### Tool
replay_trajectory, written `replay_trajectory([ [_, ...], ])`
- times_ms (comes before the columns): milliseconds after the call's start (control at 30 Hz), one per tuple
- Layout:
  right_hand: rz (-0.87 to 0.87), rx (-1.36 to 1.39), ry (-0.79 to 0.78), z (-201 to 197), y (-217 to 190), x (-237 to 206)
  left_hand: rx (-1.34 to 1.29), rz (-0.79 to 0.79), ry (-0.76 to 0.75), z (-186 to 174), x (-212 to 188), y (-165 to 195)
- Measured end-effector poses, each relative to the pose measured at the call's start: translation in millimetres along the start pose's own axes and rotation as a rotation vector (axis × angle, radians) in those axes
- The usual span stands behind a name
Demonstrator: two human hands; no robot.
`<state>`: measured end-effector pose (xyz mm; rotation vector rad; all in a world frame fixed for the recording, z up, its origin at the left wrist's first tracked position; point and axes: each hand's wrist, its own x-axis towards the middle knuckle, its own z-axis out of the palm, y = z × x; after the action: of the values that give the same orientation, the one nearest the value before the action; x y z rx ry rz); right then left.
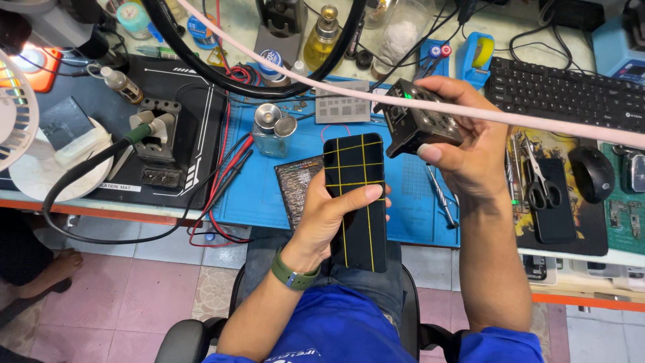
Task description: The person reassembles a smartphone by aligning the screen to the chassis and securing it with rubber bands. They then use a handheld UV curing lamp to apply light to the device's surface, likely to cure adhesive.
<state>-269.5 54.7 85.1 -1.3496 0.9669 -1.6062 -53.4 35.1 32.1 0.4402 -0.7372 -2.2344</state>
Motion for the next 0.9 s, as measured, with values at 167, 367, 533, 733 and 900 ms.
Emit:
replay_trajectory([
  [167, -0.040, 0.064, 0.031, 6, -4, 2, -0.017, 0.006, -0.091, 4, 25, 6],
  [367, -0.066, 0.126, 0.078, 12, -1, 2, 0.058, -0.092, -0.122, -8, 49, 16],
  [533, -0.031, 0.129, 0.126, 11, 17, -1, 0.060, -0.059, -0.134, -13, 43, 19],
  [733, -0.028, 0.152, 0.133, 15, 28, -12, 0.080, -0.064, -0.093, -11, 32, 21],
  [900, -0.031, 0.165, 0.144, 16, 28, -24, -0.122, -0.105, -0.122, -17, 18, 12],
])
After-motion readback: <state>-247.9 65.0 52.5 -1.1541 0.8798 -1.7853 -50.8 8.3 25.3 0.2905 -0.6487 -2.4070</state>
